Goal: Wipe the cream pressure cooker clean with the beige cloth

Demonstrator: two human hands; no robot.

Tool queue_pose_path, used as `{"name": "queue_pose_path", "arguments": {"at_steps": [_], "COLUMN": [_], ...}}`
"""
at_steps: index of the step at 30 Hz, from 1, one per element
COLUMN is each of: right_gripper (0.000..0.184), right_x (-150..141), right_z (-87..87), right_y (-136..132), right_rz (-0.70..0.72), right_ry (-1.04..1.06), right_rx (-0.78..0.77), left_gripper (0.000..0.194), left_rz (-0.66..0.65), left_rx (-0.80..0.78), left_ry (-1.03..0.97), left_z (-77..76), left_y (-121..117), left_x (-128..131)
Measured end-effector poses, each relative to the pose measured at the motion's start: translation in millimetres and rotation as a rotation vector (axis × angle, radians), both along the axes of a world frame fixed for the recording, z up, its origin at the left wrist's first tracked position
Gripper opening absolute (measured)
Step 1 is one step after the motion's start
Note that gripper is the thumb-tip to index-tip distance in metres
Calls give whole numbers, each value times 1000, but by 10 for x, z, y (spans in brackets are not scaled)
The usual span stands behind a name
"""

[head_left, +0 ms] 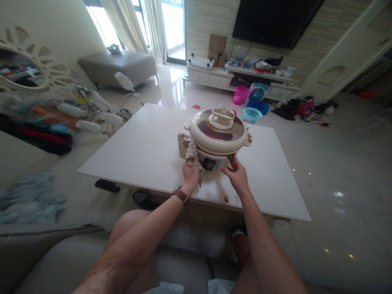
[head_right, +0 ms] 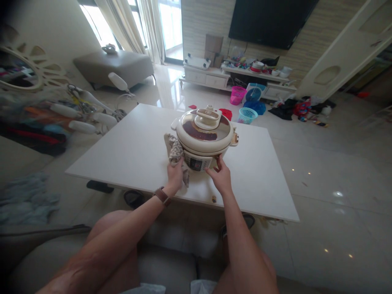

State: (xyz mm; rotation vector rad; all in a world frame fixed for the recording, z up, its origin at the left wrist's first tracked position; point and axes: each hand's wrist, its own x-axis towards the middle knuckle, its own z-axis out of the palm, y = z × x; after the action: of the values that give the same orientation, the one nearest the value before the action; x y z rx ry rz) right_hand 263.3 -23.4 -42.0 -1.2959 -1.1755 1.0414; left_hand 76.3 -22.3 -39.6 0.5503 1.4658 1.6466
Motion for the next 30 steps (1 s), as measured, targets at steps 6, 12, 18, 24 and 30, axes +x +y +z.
{"name": "queue_pose_path", "arguments": {"at_steps": [6, 12, 18, 24, 30], "right_gripper": [109, 104, 97, 102, 101], "right_x": [-27, -36, -30, -55, -104], "right_z": [34, 57, 74, 34, 5], "right_y": [-12, 3, 8, -8, -10], "right_rz": [-31, -53, -68, -112, -181], "right_ry": [-26, 19, 31, -110, -283], "right_rx": [8, 23, 27, 24, 31], "left_gripper": [21, 23, 34, 21, 18], "left_rz": [-144, -189, -33, 64, 119], "left_rx": [40, -29, -125, -183, -34], "left_ry": [-14, -148, -337, -468, -285], "left_z": [-139, -104, -78, 73, 186], "left_y": [-619, -714, -463, -234, -65], "left_x": [442, 596, 415, 133, -85]}}
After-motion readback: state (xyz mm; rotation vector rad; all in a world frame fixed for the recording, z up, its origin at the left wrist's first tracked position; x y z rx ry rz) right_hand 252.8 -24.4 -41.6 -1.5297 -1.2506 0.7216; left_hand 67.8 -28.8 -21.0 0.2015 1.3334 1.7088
